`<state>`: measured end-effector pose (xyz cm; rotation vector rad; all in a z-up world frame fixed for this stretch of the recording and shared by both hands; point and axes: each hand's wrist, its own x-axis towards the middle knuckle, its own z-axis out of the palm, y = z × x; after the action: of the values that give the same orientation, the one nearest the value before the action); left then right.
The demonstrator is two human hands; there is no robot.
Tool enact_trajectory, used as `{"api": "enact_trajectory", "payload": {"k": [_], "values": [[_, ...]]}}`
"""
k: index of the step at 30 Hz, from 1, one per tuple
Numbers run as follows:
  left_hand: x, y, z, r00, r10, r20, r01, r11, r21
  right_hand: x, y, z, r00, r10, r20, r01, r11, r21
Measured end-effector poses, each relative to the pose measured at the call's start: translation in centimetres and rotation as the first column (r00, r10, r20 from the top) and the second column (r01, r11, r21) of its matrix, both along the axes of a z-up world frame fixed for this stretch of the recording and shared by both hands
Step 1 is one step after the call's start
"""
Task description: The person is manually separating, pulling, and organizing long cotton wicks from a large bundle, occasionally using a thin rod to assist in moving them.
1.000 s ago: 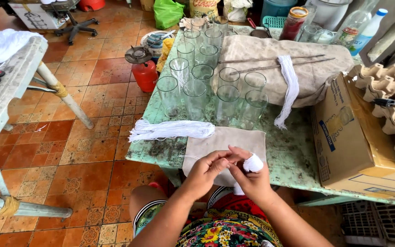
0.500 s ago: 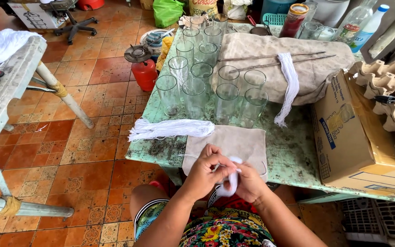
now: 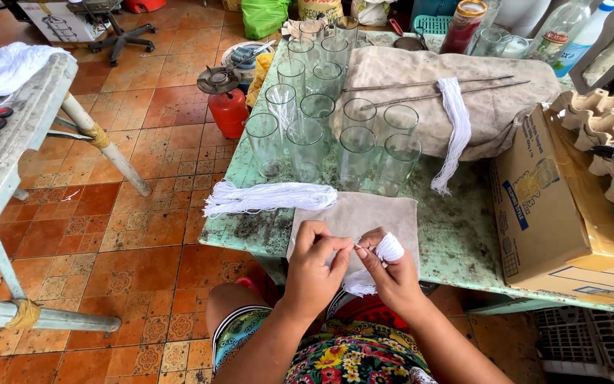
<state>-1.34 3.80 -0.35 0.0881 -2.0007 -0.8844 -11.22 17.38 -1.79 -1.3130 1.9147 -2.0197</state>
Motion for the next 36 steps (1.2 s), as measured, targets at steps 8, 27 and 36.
{"api": "enact_trajectory", "payload": {"k": [8,27,36], "values": [[-0.4,0.1,-0.9,0.913,-0.407,0.018,0.313,0.728,0.61,-0.4,-1.0,-2.1,0.991,-0.002,0.132,0.022,0.989,-0.144],[-0.2,1.7,1.8,0.945,-0.328,0.016,0.24,0.723,0.648,-0.1,-0.2,-0.1,0.464,0.666,0.585,-0.336,0.743,-0.579],[-2.9,-0.5,-5.7,0.888,-0.434,0.153,0.109,0.522,0.846,-3.5,2.9,2.6,0.939,0.24,0.245,-0.093,0.865,-0.493]]}}
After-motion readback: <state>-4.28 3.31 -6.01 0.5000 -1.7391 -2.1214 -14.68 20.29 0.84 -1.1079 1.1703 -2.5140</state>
